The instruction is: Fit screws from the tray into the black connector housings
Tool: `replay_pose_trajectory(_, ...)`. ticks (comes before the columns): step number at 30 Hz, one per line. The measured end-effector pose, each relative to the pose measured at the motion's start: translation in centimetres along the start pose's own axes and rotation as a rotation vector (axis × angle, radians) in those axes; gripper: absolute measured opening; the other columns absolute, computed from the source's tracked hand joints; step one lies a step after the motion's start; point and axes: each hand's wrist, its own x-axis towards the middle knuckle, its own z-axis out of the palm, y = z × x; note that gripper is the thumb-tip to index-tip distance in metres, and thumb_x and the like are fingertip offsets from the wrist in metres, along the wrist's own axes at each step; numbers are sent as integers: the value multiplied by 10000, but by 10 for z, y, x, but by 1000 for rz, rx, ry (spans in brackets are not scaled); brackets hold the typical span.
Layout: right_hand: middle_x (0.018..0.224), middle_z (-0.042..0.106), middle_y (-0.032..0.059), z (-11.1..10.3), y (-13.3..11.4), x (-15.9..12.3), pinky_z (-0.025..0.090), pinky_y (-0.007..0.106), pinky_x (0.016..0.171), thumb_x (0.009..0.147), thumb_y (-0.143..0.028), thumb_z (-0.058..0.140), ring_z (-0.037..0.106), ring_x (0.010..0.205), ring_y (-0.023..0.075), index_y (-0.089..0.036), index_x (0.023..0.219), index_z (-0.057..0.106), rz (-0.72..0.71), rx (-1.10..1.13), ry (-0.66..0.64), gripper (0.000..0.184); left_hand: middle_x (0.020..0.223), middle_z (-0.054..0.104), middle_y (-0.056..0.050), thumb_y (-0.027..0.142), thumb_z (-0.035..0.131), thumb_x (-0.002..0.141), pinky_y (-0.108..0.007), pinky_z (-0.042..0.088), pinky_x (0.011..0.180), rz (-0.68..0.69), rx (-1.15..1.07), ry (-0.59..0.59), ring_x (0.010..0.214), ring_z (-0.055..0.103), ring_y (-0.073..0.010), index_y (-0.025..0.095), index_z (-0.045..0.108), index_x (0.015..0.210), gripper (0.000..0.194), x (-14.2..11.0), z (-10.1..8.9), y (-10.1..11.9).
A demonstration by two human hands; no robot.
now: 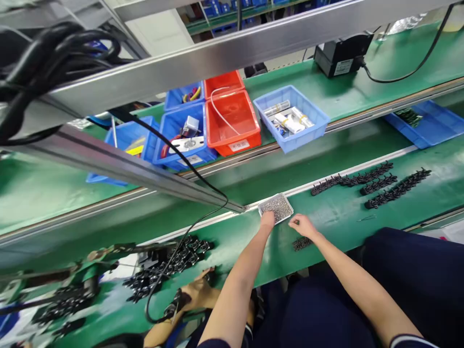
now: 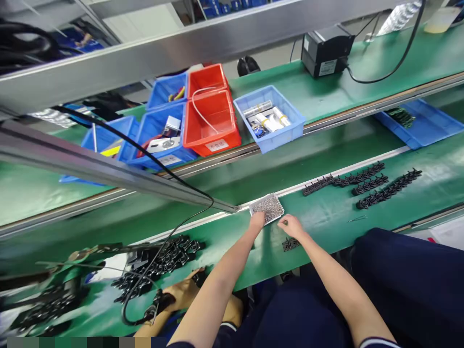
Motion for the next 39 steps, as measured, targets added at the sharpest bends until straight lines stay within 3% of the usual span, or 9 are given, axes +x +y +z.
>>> replay_pose_trajectory(3,1033,705,50,-1,30,-52,407,379,1024,849,-339,669,582,1075,225,-257,821,772,11,-29,65,135,1059,696,-173,74,532,881,-316,475,969,38,-142,108,1072,644,-228,114,682,1004,198,-7,2,-2)
replay_pose_trajectory(6,1193,655,70,7,49,-82,360,439,1080,824,-369,694,474,1230,276,-298,827,799,80,-113,121,127,864,712,-82,163,475,944,-283,522,826,95,-664,239,822,688,-166,145,646,997,180,-27,24,0)
replay_pose_trajectory(9,1302,598,76,19,54,-91,330,468,1108,823,-384,690,391,1311,306,-320,857,811,140,-153,141,142,705,692,-43,269,611,885,-263,525,657,105,-1157,137,636,674,-156,138,656,878,138,-60,64,4)
replay_pose_trajectory(11,1336,575,79,24,52,-89,318,483,1113,823,-384,685,353,1346,318,-327,875,814,179,-172,128,151,668,696,-56,288,733,790,-271,530,634,2,-1318,34,626,681,-170,121,682,806,175,-84,92,5)
replay_pose_trajectory(14,1375,545,80,28,45,-83,317,490,1104,804,-378,700,292,1390,332,-322,860,815,237,-213,101,140,721,731,-96,265,813,713,-305,562,683,-167,-1452,-11,683,709,-190,99,717,802,211,-112,121,5)
replay_pose_trajectory(17,1425,504,77,29,38,-79,307,503,1099,781,-362,724,223,1422,350,-309,822,813,274,-270,78,111,793,748,-119,237,831,697,-307,570,688,-192,-1475,-3,709,717,-192,89,721,887,264,-125,130,7)
replay_pose_trajectory(23,1436,490,71,32,30,-76,275,540,1102,786,-324,728,180,1431,364,-311,809,807,317,-335,58,83,676,716,-68,179,775,757,-271,545,632,-164,-1336,19,618,687,-161,73,679,1047,323,-122,135,18)
replay_pose_trajectory(34,1368,539,106,37,34,-76,281,599,1078,762,-346,759,219,1402,410,-301,794,804,325,-302,93,71,681,714,-51,189,723,808,-251,518,645,-177,-1070,48,618,676,-147,100,707,1002,214,-115,130,30)
replay_pose_trajectory(39,1377,542,98,35,38,-74,272,594,1083,792,-374,718,234,1401,389,-299,820,805,320,-268,43,119,701,718,-44,220,726,782,-275,510,703,-98,-903,124,650,656,-154,133,740,961,200,-122,123,36)
